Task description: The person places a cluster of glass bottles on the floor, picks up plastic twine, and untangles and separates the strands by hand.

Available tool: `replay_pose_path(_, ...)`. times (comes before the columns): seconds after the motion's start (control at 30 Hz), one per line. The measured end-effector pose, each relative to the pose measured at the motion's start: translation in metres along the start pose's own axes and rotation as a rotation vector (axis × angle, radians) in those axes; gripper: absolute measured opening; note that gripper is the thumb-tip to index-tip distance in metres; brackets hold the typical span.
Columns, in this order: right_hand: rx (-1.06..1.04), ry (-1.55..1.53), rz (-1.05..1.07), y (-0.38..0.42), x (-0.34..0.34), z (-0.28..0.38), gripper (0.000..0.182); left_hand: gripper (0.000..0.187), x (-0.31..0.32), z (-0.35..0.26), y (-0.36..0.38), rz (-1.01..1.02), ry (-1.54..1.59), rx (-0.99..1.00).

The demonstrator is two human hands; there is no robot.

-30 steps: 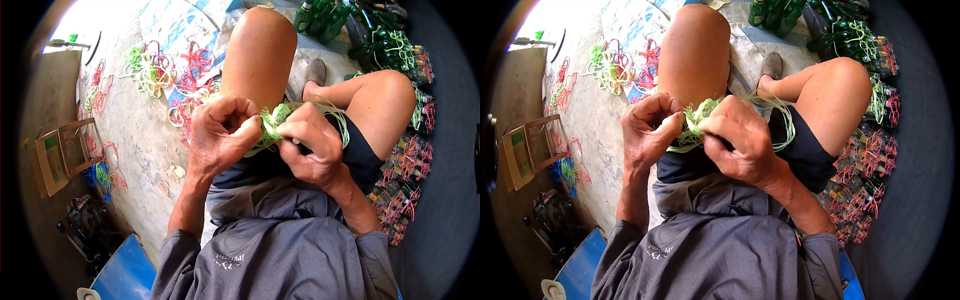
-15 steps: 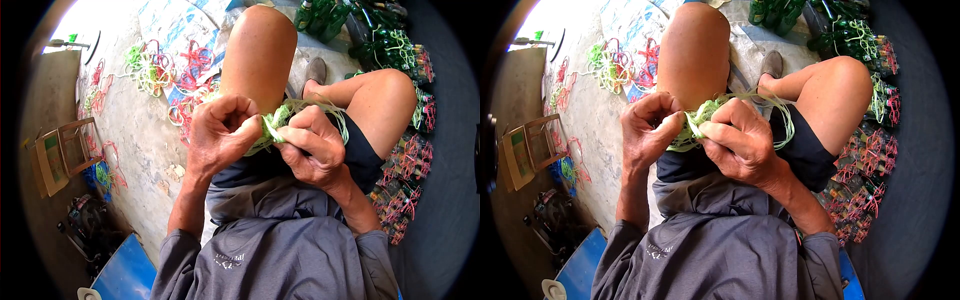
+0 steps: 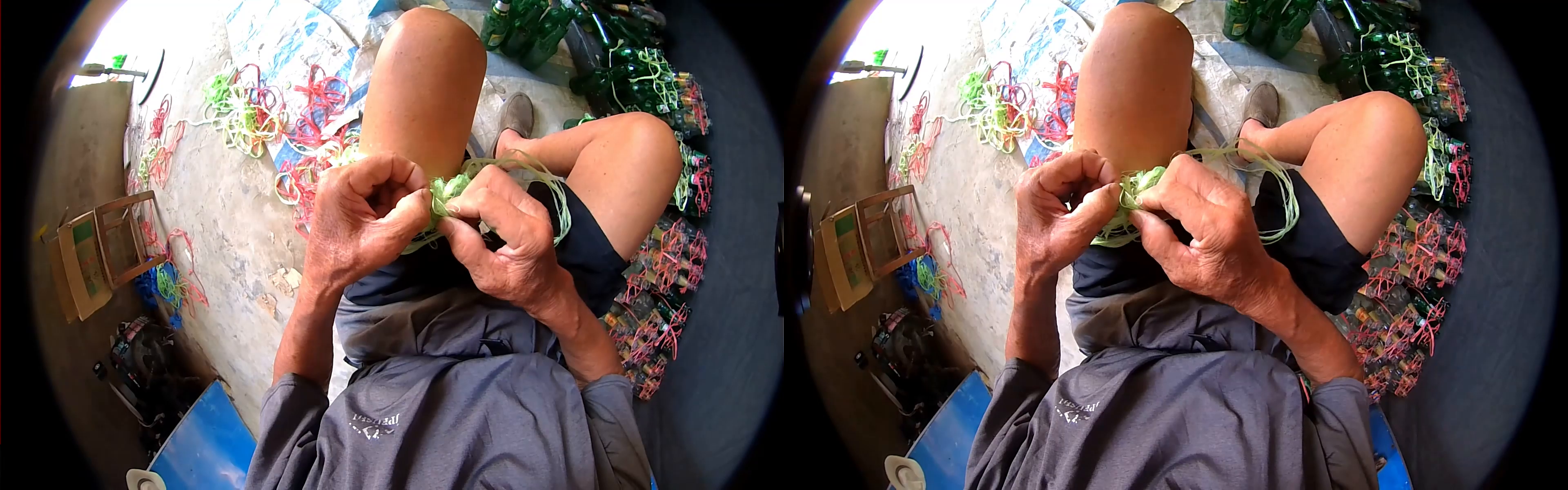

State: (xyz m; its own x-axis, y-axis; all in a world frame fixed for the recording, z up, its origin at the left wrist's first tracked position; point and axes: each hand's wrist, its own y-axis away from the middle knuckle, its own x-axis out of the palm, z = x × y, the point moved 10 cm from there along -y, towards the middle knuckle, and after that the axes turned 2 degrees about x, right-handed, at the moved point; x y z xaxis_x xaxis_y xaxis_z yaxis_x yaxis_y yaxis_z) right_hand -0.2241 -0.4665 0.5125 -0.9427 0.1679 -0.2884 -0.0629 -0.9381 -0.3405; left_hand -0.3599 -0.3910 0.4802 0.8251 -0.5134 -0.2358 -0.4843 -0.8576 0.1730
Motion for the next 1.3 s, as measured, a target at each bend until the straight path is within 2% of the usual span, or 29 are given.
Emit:
replay_pose_path(0.23,-0.100,-0.105,0.072,0.008,-0.003,0.008,0.018,0.007,-0.008,0.010,-0.003,-0.087,0.046,-0.022)
replay_pose_path(0.5,0.025,-0.222,0.007,0.015,-0.012,-0.009,0.019,0.008,-0.013,0.005,-0.001,-0.094,0.128,0.078)
replay_pose_path(0.57,0.091,-0.311,-0.041,0.019,-0.017,-0.021,0.020,0.014,-0.009,-0.002,0.003,-0.142,0.188,0.097)
replay_pose_path(0.67,0.180,-0.521,-0.064,0.020,-0.016,-0.030,0.018,0.027,-0.005,-0.011,0.010,-0.087,0.076,0.114)
replay_pose_path(0.73,0.238,-0.686,-0.064,0.021,-0.013,-0.035,0.017,0.038,-0.002,-0.026,0.014,-0.013,-0.169,0.235)
replay_pose_path(0.8,0.220,-0.744,-0.064,0.019,-0.012,-0.036,0.014,0.046,0.006,-0.029,0.017,0.012,-0.228,0.274)
replay_pose_path(0.83,0.229,-0.786,-0.063,0.018,-0.012,-0.037,0.014,0.040,0.009,-0.038,0.016,0.001,-0.268,0.338)
replay_pose_path(0.93,0.242,-0.836,-0.060,0.018,-0.010,-0.038,0.014,0.025,0.012,-0.025,0.015,-0.018,-0.234,0.240)
replay_pose_path(0.97,0.244,-0.839,-0.061,0.018,-0.011,-0.039,0.014,0.014,0.013,-0.026,0.014,-0.030,-0.215,0.259)
replay_pose_path(1.3,0.492,-0.944,-0.202,0.031,-0.013,-0.070,0.015,0.011,0.004,-0.018,0.015,-0.116,-0.076,0.208)
